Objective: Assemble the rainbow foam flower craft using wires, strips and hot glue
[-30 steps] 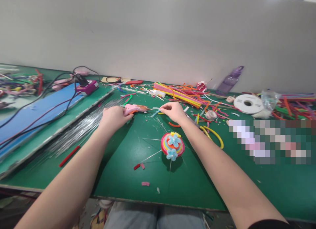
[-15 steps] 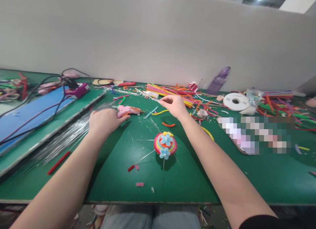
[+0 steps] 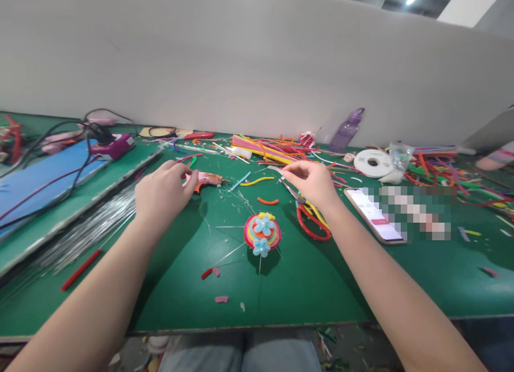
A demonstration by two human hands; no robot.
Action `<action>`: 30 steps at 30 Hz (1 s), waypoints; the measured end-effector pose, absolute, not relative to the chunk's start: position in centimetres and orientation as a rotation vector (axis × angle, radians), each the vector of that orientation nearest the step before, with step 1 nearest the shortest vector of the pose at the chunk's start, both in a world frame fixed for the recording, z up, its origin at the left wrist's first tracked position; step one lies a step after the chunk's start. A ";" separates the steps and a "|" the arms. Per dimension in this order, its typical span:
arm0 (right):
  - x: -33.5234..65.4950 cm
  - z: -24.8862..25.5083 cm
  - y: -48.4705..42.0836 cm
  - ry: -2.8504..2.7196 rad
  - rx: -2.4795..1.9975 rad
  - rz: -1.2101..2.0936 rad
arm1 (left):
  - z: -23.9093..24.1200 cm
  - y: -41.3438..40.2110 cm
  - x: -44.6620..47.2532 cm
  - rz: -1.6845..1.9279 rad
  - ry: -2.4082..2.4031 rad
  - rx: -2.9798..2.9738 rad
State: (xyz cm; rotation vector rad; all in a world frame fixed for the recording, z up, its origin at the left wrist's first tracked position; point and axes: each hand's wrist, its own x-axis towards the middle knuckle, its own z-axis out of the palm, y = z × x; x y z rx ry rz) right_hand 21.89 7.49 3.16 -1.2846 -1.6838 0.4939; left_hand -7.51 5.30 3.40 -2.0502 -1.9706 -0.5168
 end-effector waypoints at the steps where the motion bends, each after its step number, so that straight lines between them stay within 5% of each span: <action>1: 22.2 2.9 7.0 -1.688 -1.291 0.487 | 3.4 5.2 -7.4 -0.576 -1.924 -2.039; 9: 24.8 1.8 3.6 -1.725 -1.387 0.386 | 4.4 3.8 -5.1 -1.030 -1.482 -2.296; 17: 26.3 2.0 2.0 -1.564 -1.294 0.349 | 5.4 0.3 -2.3 -0.689 -1.016 -3.078; 30: 25.5 -0.3 1.5 -1.652 -1.361 0.446 | 2.5 -2.8 -0.6 -0.723 -1.168 -2.854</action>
